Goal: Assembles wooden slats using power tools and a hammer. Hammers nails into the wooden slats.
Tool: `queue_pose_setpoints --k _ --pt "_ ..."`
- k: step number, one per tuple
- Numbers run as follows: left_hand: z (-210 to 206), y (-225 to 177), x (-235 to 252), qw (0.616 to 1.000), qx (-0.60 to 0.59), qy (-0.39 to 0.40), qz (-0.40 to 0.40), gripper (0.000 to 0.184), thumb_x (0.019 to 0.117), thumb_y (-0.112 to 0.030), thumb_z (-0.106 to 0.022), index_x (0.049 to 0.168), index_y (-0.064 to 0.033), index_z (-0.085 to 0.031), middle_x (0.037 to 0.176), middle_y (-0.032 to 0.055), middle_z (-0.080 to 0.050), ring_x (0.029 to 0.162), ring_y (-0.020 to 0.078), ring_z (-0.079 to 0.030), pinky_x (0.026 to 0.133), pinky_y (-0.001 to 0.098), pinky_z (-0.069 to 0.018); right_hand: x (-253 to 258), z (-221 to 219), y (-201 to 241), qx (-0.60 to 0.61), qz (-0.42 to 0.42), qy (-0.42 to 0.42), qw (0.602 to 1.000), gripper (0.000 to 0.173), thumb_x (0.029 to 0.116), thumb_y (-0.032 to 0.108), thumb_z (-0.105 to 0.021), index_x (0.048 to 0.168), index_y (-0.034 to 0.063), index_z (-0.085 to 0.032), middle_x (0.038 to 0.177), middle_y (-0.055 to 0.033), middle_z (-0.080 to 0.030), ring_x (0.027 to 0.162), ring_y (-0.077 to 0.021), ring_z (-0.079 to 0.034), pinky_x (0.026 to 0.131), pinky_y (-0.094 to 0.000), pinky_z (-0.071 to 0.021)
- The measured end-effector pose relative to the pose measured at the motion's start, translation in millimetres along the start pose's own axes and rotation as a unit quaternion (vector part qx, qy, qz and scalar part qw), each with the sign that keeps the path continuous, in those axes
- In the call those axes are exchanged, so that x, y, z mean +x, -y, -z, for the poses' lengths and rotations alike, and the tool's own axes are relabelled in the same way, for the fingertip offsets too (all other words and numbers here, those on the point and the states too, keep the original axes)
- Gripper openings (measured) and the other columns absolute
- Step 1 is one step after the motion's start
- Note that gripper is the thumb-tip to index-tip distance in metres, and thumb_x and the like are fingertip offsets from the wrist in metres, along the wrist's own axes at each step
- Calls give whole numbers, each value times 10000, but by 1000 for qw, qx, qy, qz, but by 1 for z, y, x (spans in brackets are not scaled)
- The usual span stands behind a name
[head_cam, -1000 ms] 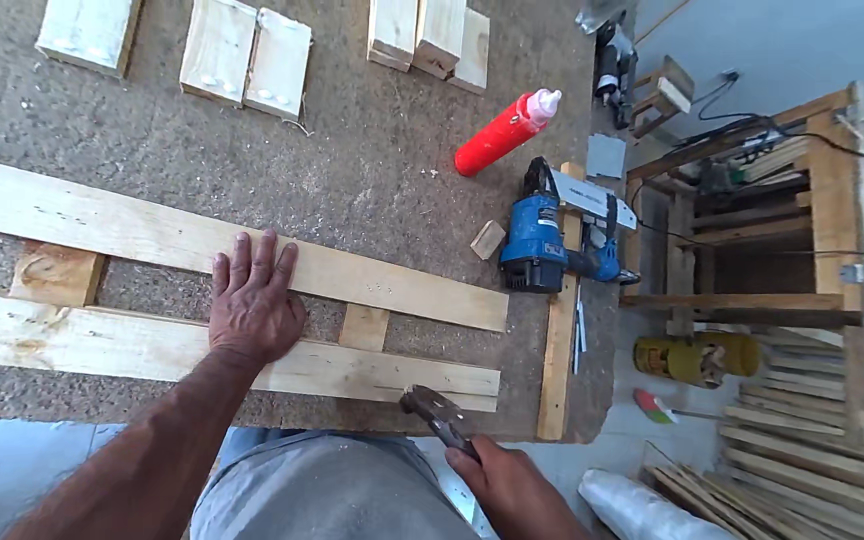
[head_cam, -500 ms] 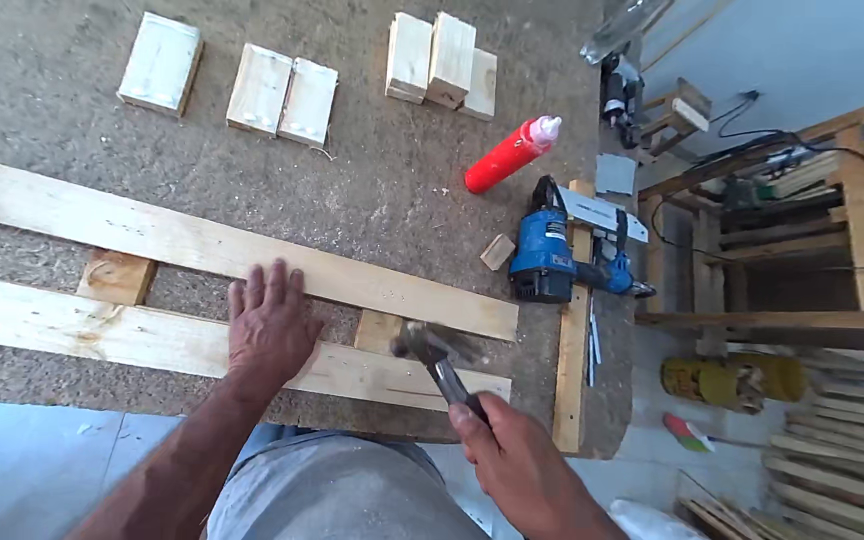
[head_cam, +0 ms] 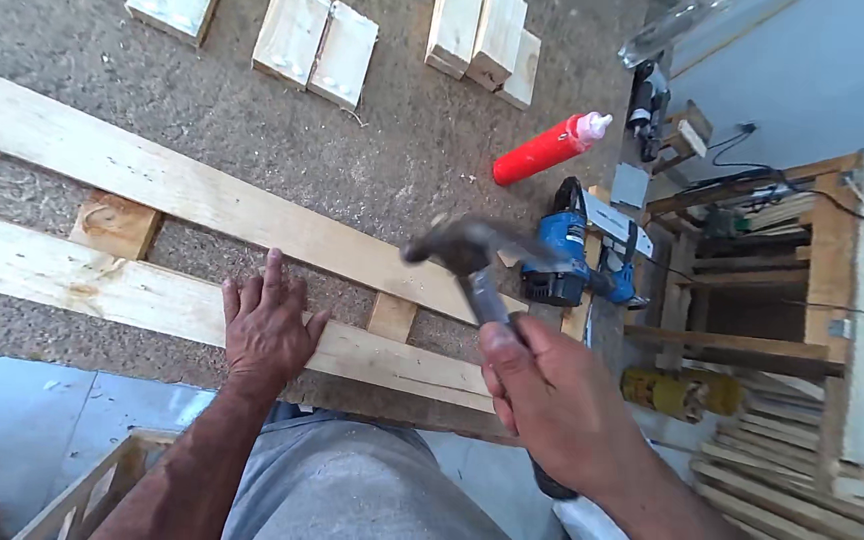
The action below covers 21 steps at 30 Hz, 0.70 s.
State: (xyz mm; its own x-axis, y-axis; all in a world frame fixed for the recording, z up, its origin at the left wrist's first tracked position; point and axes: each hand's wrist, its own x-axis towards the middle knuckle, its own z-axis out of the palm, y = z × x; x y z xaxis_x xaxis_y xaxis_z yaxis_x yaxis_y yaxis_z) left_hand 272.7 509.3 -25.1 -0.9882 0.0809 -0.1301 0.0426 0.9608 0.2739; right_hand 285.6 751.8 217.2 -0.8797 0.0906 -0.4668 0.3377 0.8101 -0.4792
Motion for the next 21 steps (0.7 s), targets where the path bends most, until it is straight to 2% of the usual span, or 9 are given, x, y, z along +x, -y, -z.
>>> queue_pose_setpoints --k 2,5,7,9,13,15,16,18,21 --pt "-1 0 0 1000 -5 -1 3 766 953 -772 -287 1406 -263 -638 1705 59 -254 1469 358 -406 1209 673 -174 -3 -22 -17 17 44 -30 998 614 1033 675 -347 1037 123 -617 643 31 -592 480 -121 -592 412 -342 -550" --pt "0 0 0 1000 -7 -1 5 752 955 -766 -297 1409 -271 -635 1704 56 -260 1472 348 -409 1211 667 -179 -2 -45 -41 -114 -151 222 956 569 1070 547 -385 1094 23 -607 822 -137 -615 746 -291 -646 690 -497 -540" --pt "-1 0 4 1000 -11 -12 2 744 957 -762 -296 1411 -281 -636 1692 65 -289 1452 359 -434 1204 672 -185 5 -34 -39 -128 -201 288 928 562 1061 576 -392 1083 57 -608 820 -122 -625 701 -272 -654 640 -477 -555" --pt "0 0 0 1000 -13 1 2 739 960 -756 -293 1419 -284 -627 1693 77 -284 1448 377 -431 1196 684 -182 0 -13 -22 -70 -148 226 960 534 1057 562 -410 1067 76 -631 753 -74 -598 629 -225 -618 581 -435 -537" --pt "2 -1 2 1000 -4 -3 -2 733 963 -756 -286 1422 -293 -622 1692 88 -283 1452 387 -424 1192 695 -181 -7 -17 -23 34 49 -60 996 561 1036 649 -396 1001 136 -621 622 61 -582 467 -85 -581 397 -304 -534" --pt "1 -1 1 1000 -3 -9 -2 737 960 -760 -278 1421 -299 -622 1689 85 -293 1439 386 -439 1193 685 -185 -9 -31 -40 -18 -35 40 998 521 1063 521 -430 1037 39 -628 678 -40 -586 566 -182 -610 530 -396 -551" --pt "1 -1 0 1000 0 -13 -3 743 959 -763 -273 1421 -299 -622 1685 87 -301 1435 388 -444 1193 682 -187 -5 -32 -45 -76 -123 157 977 542 1070 522 -417 1057 19 -619 763 -112 -599 682 -260 -631 645 -467 -545" --pt "1 -1 2 1000 4 -16 -4 746 957 -766 -269 1422 -304 -625 1679 95 -313 1430 394 -452 1190 685 -196 3 -25 -49 -136 -209 285 926 566 1065 562 -398 1063 37 -607 844 -144 -604 758 -302 -638 694 -506 -531" --pt "2 -1 1 1000 6 -1 1 739 950 -770 -275 1421 -319 -623 1684 90 -301 1419 387 -458 1182 686 -200 -4 3 -29 -70 -139 194 969 523 1059 550 -403 1028 81 -632 740 -65 -598 633 -220 -623 589 -430 -541"
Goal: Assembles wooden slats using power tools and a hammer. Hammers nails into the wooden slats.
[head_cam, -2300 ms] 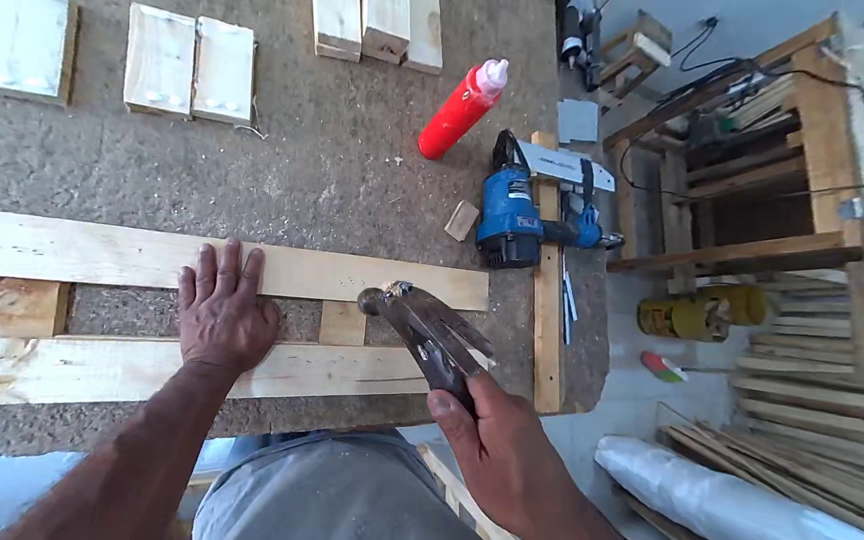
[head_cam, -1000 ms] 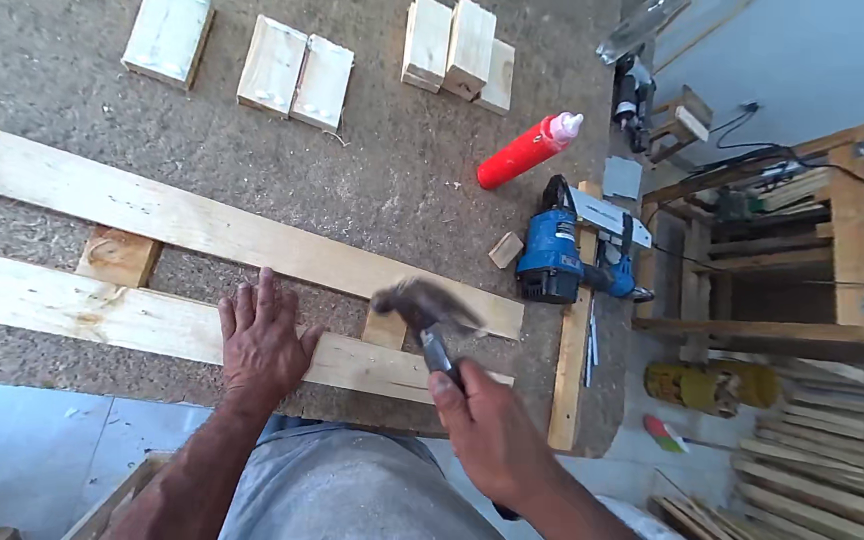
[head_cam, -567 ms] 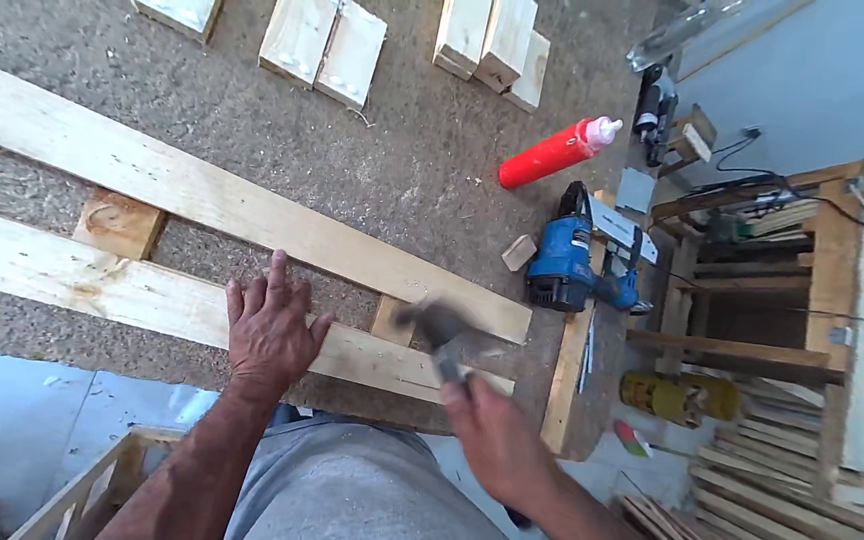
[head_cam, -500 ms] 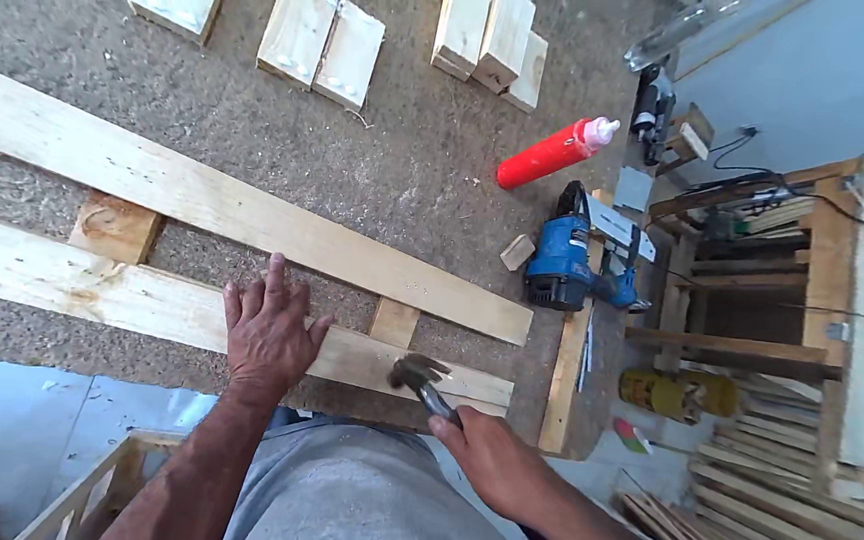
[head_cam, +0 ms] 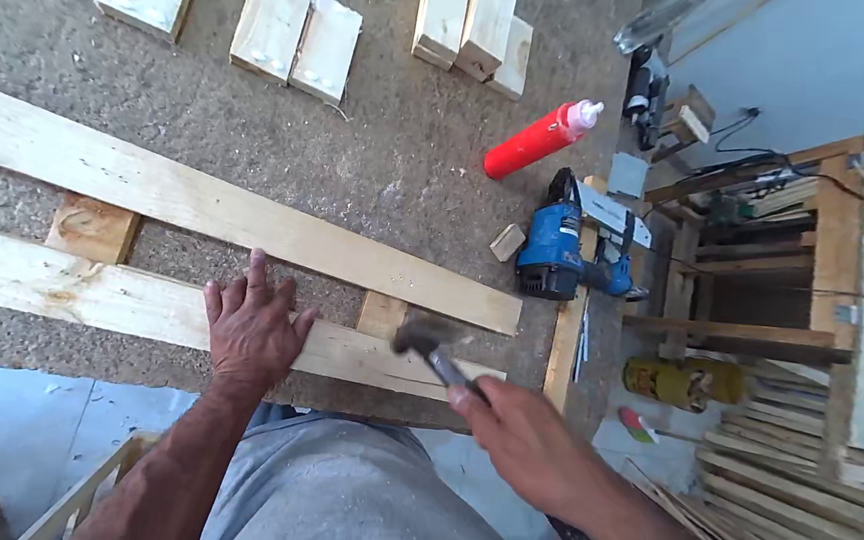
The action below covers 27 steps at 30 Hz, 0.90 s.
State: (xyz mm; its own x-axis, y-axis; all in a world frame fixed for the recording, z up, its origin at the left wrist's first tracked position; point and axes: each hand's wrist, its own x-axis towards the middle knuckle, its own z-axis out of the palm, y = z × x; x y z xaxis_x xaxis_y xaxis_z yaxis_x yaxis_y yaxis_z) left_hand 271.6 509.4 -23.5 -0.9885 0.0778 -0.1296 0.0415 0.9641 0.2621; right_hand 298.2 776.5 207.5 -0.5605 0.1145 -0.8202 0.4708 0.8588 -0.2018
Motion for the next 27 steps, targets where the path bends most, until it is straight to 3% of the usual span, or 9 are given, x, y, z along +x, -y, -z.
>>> queue_pose_setpoints --k 2,5,9,12,14,19,21,23,27 --pt "1 -1 3 1000 2 0 1 732 950 -767 -281 1418 -321 -624 1686 91 -295 1416 383 -459 1180 680 -203 -11 -2 2 91 146 -179 969 521 1052 592 -390 960 137 -626 644 48 -583 494 -98 -585 431 -314 -528" --pt "0 -1 2 1000 3 -2 2 724 953 -763 -284 1419 -326 -625 1685 90 -297 1416 378 -461 1182 676 -205 10 -55 -30 143 287 -312 894 636 1066 613 -330 1036 45 -613 684 -13 -612 524 -115 -605 452 -345 -549" --pt "-4 2 -1 1000 6 -26 -3 720 957 -764 -287 1397 -321 -644 1683 77 -306 1425 371 -460 1177 676 -228 35 -114 -90 -58 84 -119 988 681 1026 626 -386 1103 7 -661 819 -174 -693 770 -347 -716 674 -566 -574" --pt "0 1 0 1000 11 -12 1 708 957 -759 -298 1389 -321 -649 1687 77 -295 1420 365 -463 1175 673 -236 23 -106 -82 -50 200 -275 939 656 1036 622 -397 964 31 -673 645 -72 -626 541 -206 -646 461 -418 -538" --pt "1 -2 1 1000 8 -9 1 707 958 -761 -296 1384 -324 -652 1686 76 -296 1419 365 -464 1175 675 -235 29 -116 -94 58 296 -341 890 593 1055 594 -405 1061 54 -650 714 -20 -638 595 -79 -640 532 -292 -566" --pt "-1 -1 3 1000 0 -14 2 695 959 -761 -299 1378 -337 -657 1690 60 -293 1426 368 -458 1185 668 -228 54 -132 -110 -38 137 -200 969 657 1025 610 -391 1065 24 -685 753 -121 -678 680 -284 -698 601 -518 -574" --pt "0 -1 3 1000 -1 -7 8 697 956 -763 -305 1370 -331 -662 1684 70 -302 1420 371 -461 1182 669 -229 42 -122 -98 -45 194 -264 944 661 1035 616 -393 1006 24 -685 703 -91 -659 609 -222 -676 525 -449 -565" --pt "0 -2 1 1000 -2 4 8 692 956 -757 -311 1375 -329 -658 1689 65 -290 1425 368 -451 1183 669 -229 40 -130 -100 -15 264 -332 905 573 1044 560 -444 1055 40 -684 786 -59 -702 690 -127 -703 614 -329 -605" --pt "1 -4 2 1000 1 -4 7 700 961 -764 -299 1377 -328 -658 1689 52 -290 1419 359 -459 1180 664 -243 58 -117 -81 -29 92 -126 987 623 1024 587 -415 1089 17 -657 799 -137 -670 744 -304 -694 669 -526 -571"
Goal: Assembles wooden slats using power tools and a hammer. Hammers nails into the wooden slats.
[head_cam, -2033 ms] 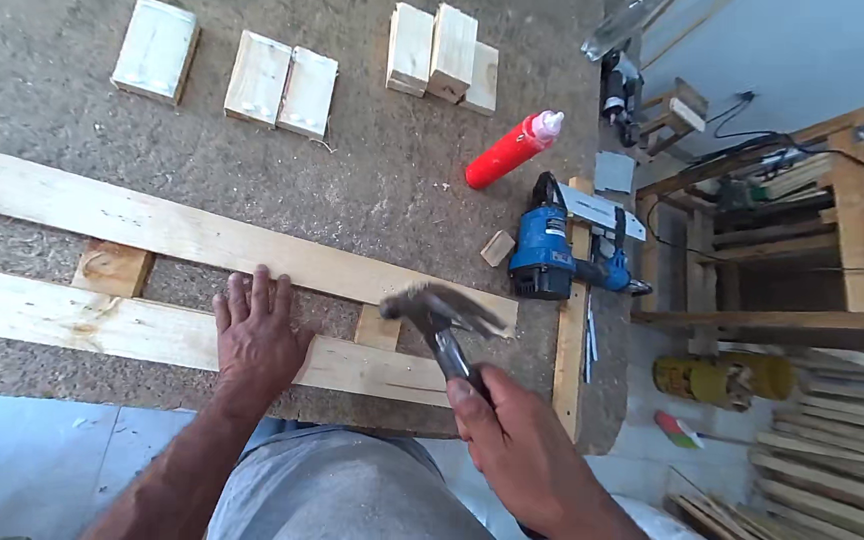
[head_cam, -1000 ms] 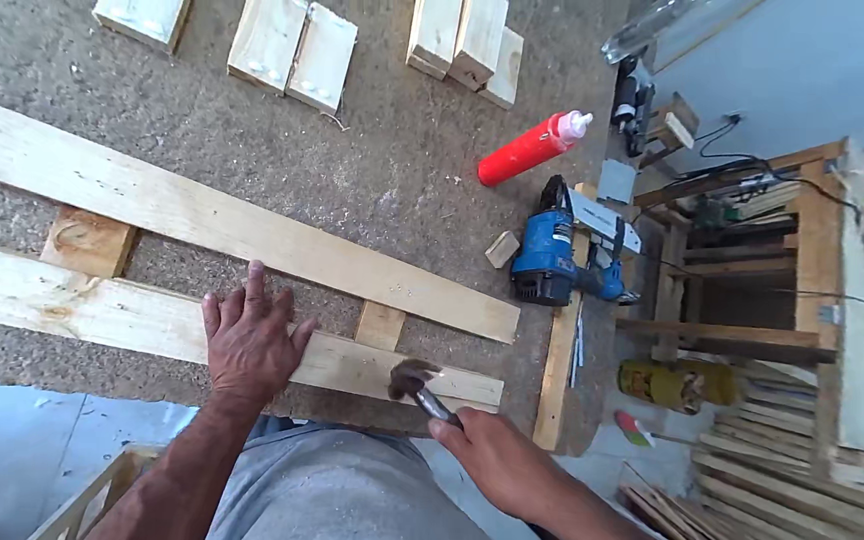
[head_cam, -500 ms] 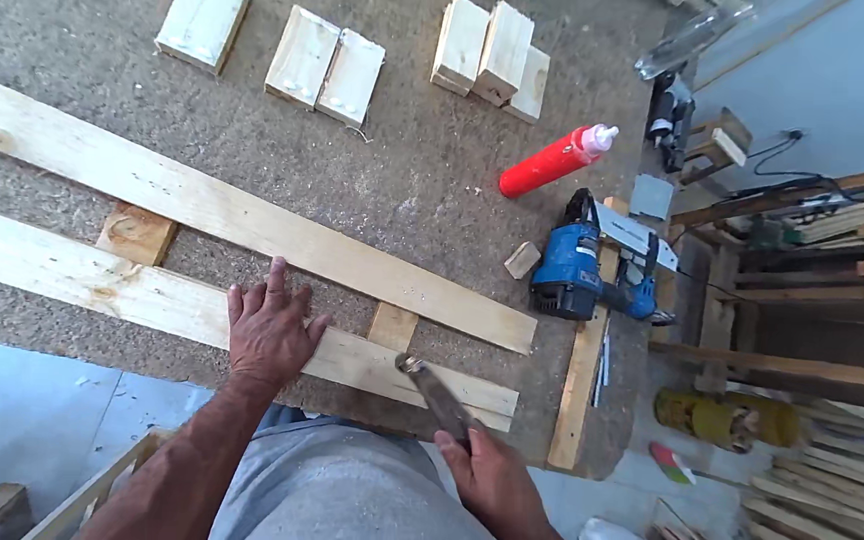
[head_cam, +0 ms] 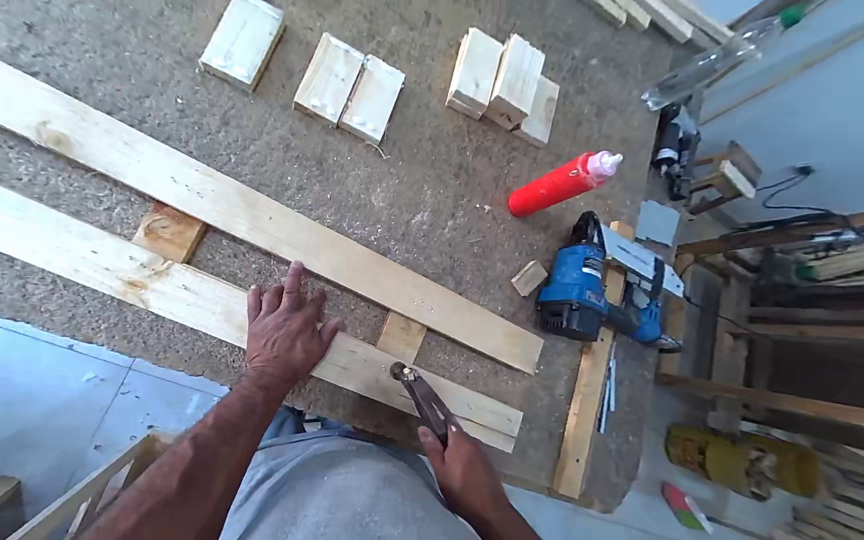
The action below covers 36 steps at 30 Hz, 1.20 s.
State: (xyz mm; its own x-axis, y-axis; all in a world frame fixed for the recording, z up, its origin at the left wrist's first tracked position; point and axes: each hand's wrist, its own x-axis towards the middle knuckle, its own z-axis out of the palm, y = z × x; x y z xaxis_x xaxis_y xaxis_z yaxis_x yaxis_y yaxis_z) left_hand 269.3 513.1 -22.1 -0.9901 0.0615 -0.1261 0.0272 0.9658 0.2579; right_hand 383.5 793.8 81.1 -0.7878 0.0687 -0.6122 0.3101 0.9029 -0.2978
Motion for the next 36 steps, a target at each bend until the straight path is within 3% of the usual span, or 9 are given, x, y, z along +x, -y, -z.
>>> queue_pose_setpoints --k 8,11,13,17,20,26,30,33,36 --pt "-2 3 0 1000 -19 -4 -2 688 964 -758 -307 1359 -327 -670 1685 49 -295 1406 360 -468 1183 671 -235 -3 96 100 121 115 -59 984 509 1065 538 -408 962 91 -627 639 30 -566 520 -99 -582 466 -306 -528" --pt "-3 4 -1 1000 -29 -13 -3 687 967 -753 -315 1358 -316 -673 1688 50 -292 1411 357 -466 1186 671 -236 3 90 99 -38 -64 170 983 559 1079 530 -380 1102 25 -618 828 -131 -617 746 -275 -647 695 -481 -549" --pt "-4 4 0 999 -33 -23 -2 679 969 -748 -320 1335 -309 -688 1685 40 -302 1398 350 -481 1183 663 -245 6 99 99 -74 -113 246 960 588 1065 594 -359 1089 56 -594 817 -123 -628 682 -272 -660 627 -473 -566" --pt "-5 5 0 999 -33 -29 3 672 966 -744 -314 1320 -317 -694 1682 22 -309 1368 344 -508 1189 658 -234 -11 133 127 84 6 74 994 529 1044 591 -409 997 123 -650 682 -11 -595 531 -156 -597 490 -351 -540" --pt "-3 4 1 999 -39 -27 10 656 966 -741 -337 1293 -309 -707 1683 13 -310 1363 336 -517 1193 655 -230 -13 117 122 168 147 -110 968 628 1019 703 -350 980 135 -615 638 30 -593 463 -123 -591 390 -331 -550" --pt "-4 5 1 999 -38 -26 7 652 974 -733 -338 1288 -303 -715 1685 9 -305 1391 333 -490 1187 653 -242 -3 75 57 -43 -98 173 979 642 1017 672 -368 1055 86 -625 765 -91 -616 664 -261 -642 618 -480 -544" --pt "1 2 2 999 -37 -7 13 624 978 -715 -354 1274 -304 -719 1686 9 -300 1382 343 -492 1183 656 -242 -26 86 73 103 113 -92 984 669 1023 688 -350 1052 84 -636 665 29 -598 501 -110 -593 422 -343 -533" --pt "-1 3 2 999 -35 -13 10 634 976 -723 -338 1282 -312 -712 1683 11 -304 1380 342 -495 1184 655 -242 -21 25 29 128 205 -189 952 648 1045 650 -351 1034 68 -637 679 -25 -613 547 -123 -617 494 -346 -560" --pt "-6 4 -1 999 -38 -26 6 640 972 -729 -339 1288 -313 -710 1678 11 -314 1379 332 -495 1183 651 -246 -14 -5 1 -84 27 29 996 678 1016 620 -405 1139 7 -666 872 -190 -713 820 -358 -730 712 -562 -583"
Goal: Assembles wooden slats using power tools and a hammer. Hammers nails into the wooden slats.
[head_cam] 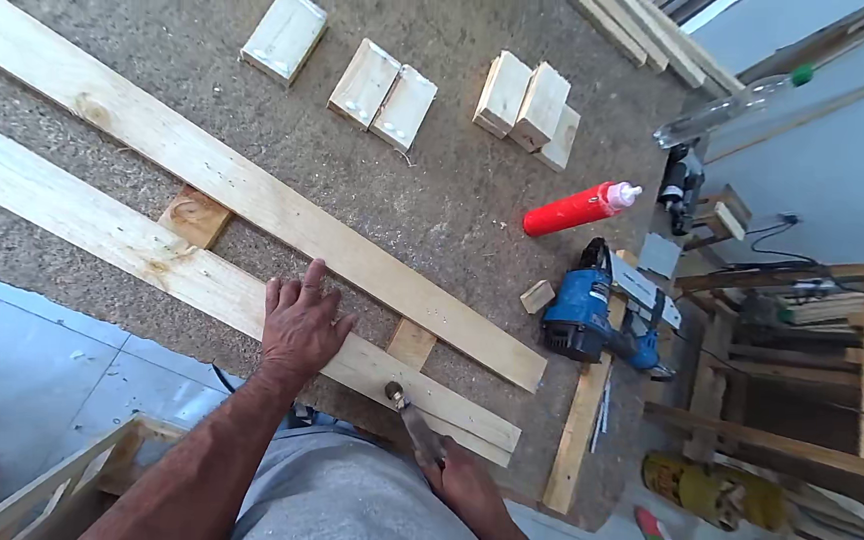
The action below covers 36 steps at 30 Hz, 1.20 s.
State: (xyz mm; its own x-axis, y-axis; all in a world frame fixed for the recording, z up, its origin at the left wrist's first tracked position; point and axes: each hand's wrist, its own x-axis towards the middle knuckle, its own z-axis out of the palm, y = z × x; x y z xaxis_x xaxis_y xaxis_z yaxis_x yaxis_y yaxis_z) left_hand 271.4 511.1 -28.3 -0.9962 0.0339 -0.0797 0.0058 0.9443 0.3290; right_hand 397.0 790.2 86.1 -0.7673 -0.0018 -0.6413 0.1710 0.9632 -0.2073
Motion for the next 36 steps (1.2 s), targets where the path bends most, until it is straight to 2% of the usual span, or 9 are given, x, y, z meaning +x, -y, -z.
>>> queue_pose_setpoints --k 8,13,17,20,25,28,30,33,36 --pt "2 -1 4 1000 -3 -5 1 614 976 -710 -368 1235 -291 -735 1669 18 -328 1322 337 -532 1157 648 -283 13 106 107 168 126 -151 966 561 1060 563 -406 989 65 -654 638 22 -568 518 -95 -578 460 -317 -525" --pt "2 0 3 1000 -22 -10 5 623 977 -708 -389 1241 -265 -739 1675 3 -322 1365 333 -509 1183 645 -266 19 111 110 -41 -107 180 977 567 1061 559 -413 1069 31 -618 877 -156 -634 835 -317 -668 735 -522 -547" --pt "3 0 3 1000 -23 -5 4 619 981 -699 -389 1204 -246 -748 1671 1 -327 1320 331 -531 1167 631 -276 -11 155 140 -27 23 44 998 569 1060 572 -375 1024 68 -636 732 -71 -587 658 -221 -622 584 -427 -524" --pt "3 -1 4 1000 -22 -5 7 603 979 -690 -398 1158 -240 -758 1672 3 -326 1319 332 -537 1171 637 -271 -10 112 119 132 216 -193 948 643 1063 616 -333 1006 53 -638 660 -2 -596 527 -95 -598 445 -318 -524" --pt "3 0 1 1000 -16 -7 9 628 973 -711 -391 1190 -250 -756 1669 -5 -333 1311 322 -547 1173 633 -278 10 26 45 40 5 4 999 696 1017 661 -379 1088 25 -651 778 -142 -670 727 -311 -695 666 -529 -568" --pt "5 0 1 1000 -8 -3 12 608 974 -699 -400 1160 -246 -760 1667 3 -336 1293 321 -552 1160 627 -288 -1 17 39 49 132 -161 977 690 1033 638 -368 993 25 -681 665 -71 -640 571 -184 -656 506 -408 -560" --pt "4 -5 1 1000 -9 -11 12 596 972 -694 -416 1163 -248 -761 1661 4 -347 1293 318 -553 1161 625 -293 -2 -7 21 95 185 -231 950 670 1047 628 -376 1037 28 -675 733 -68 -665 645 -128 -676 587 -346 -596" --pt "4 -7 2 999 -7 -33 17 601 964 -705 -430 1151 -247 -772 1641 -1 -388 1282 315 -567 1158 630 -309 17 -17 13 66 44 -57 995 611 1025 515 -503 1111 -60 -687 827 -217 -712 790 -371 -727 741 -576 -583" --pt "17 0 3 998 -67 1 11 649 975 -739 -404 1229 -250 -745 1640 -5 -395 1357 290 -535 1199 611 -287 18 17 27 33 5 25 999 658 1021 582 -479 1079 -43 -677 811 -223 -700 793 -403 -717 731 -604 -569"
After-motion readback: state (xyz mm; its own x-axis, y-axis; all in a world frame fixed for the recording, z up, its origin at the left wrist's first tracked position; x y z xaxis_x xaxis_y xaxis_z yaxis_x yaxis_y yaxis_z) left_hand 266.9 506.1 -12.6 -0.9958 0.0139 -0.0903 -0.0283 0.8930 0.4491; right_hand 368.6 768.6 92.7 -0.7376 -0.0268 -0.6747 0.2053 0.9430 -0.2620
